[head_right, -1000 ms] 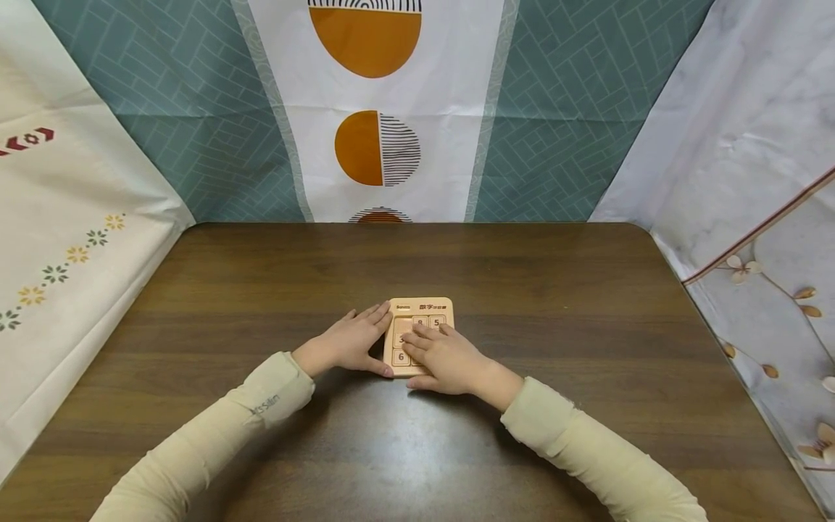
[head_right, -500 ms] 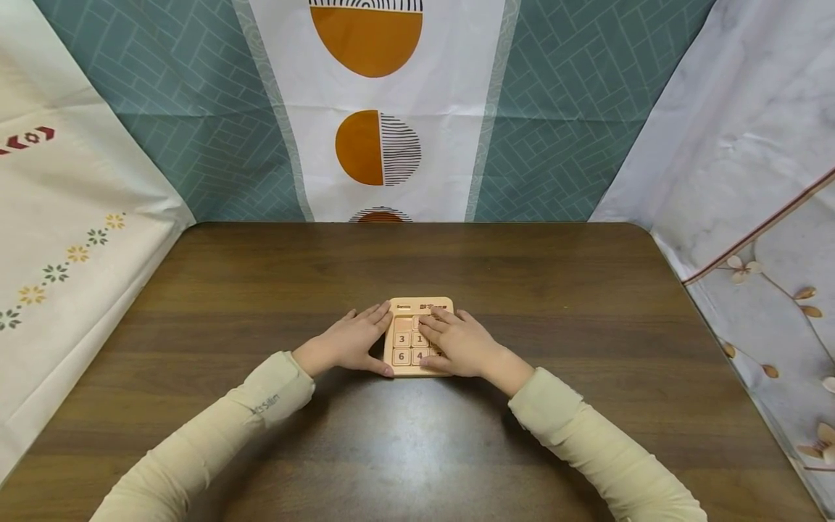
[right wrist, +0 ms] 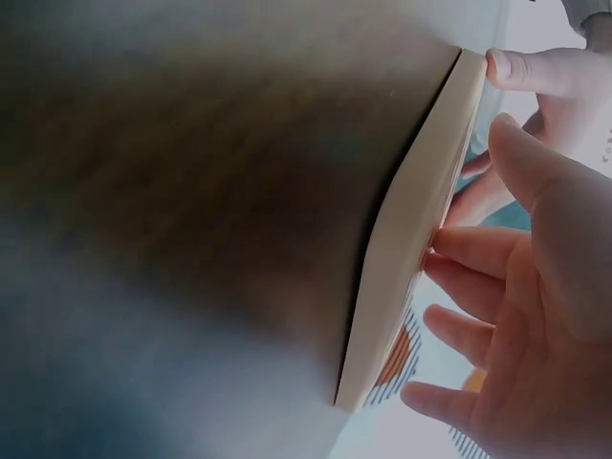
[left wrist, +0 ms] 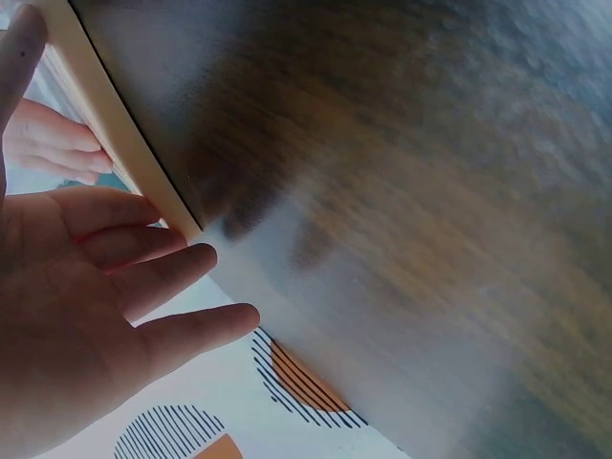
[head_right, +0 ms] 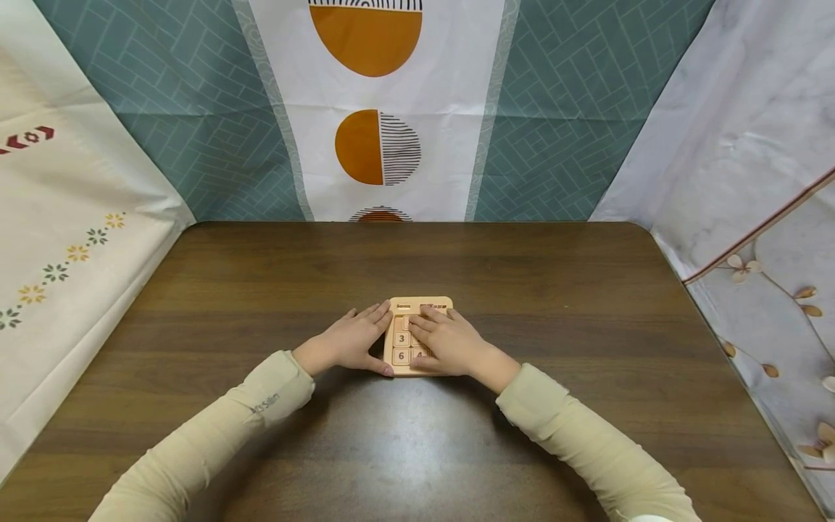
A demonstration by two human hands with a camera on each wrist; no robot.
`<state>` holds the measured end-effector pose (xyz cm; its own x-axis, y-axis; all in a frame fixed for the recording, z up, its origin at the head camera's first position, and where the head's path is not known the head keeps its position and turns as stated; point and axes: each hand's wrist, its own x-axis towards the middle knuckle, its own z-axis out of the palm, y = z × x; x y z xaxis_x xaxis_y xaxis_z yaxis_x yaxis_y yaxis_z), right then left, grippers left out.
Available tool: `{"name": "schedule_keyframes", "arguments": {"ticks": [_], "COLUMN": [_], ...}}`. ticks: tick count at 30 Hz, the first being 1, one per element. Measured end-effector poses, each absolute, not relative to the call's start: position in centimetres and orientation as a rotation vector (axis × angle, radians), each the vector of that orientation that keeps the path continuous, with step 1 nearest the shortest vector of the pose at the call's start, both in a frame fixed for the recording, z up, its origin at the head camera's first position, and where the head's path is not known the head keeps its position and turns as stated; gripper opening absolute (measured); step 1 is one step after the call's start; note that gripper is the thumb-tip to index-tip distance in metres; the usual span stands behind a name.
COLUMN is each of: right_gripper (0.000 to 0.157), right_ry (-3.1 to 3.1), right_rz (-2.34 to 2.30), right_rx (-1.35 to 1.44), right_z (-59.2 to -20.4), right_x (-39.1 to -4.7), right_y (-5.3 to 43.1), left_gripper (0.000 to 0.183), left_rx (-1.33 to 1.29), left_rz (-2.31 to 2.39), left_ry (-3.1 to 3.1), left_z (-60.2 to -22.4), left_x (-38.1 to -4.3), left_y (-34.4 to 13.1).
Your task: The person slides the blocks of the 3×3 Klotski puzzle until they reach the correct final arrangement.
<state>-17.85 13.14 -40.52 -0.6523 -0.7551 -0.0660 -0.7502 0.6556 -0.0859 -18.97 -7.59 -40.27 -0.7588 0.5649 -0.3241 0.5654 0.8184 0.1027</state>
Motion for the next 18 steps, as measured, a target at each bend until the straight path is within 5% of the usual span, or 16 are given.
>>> {"name": "schedule_keyframes", "arguments": {"ticks": [18], "right_gripper": [0.062], "right_ry": [2.758], "right_rz": [-0.139], "right_rx": [-1.279], "right_z": [-39.6], "right_x": [-16.9], "right_y": [14.8], "left_gripper": [0.108], "left_rx": [0.845], "left_rz": [0.002], "left_ry": [2.662], "left_z": [-40.4], "left_x": [-19.0], "left_y": [-7.5]}}
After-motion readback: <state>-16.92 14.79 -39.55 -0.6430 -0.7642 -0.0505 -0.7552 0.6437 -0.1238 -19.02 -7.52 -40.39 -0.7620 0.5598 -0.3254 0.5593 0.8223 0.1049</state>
